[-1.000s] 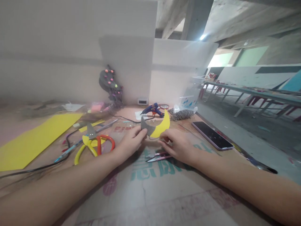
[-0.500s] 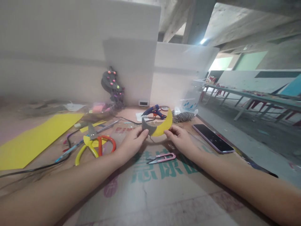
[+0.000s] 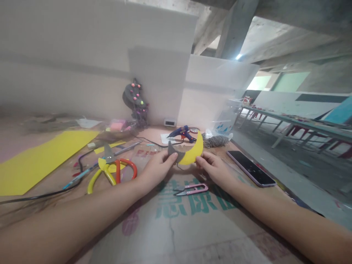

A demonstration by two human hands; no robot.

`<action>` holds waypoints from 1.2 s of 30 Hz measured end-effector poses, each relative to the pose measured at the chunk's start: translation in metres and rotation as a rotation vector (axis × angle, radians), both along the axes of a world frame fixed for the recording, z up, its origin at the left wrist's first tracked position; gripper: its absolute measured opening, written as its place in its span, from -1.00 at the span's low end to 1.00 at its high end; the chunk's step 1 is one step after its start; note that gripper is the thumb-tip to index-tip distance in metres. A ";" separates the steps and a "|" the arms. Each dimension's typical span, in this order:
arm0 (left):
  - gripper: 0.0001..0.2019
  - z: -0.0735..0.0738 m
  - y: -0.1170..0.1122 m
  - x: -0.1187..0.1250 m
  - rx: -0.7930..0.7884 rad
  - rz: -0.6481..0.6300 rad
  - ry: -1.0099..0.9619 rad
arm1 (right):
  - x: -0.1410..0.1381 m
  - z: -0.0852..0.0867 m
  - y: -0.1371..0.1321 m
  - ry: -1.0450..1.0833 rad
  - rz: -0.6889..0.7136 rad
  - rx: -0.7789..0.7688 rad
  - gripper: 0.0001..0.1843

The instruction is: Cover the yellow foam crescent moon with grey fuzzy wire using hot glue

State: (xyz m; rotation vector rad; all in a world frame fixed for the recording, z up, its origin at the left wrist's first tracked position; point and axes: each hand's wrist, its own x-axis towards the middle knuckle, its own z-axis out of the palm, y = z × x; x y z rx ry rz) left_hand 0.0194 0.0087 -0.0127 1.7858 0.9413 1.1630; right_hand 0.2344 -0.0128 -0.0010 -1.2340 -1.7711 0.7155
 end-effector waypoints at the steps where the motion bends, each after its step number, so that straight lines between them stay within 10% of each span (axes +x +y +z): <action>1: -0.68 0.000 0.000 0.000 -0.005 0.005 -0.010 | 0.002 0.000 0.001 -0.004 -0.003 -0.009 -0.65; 36: -0.70 -0.002 0.003 0.004 -0.151 0.009 -0.096 | 0.045 0.005 0.052 -0.087 -0.127 0.088 -0.73</action>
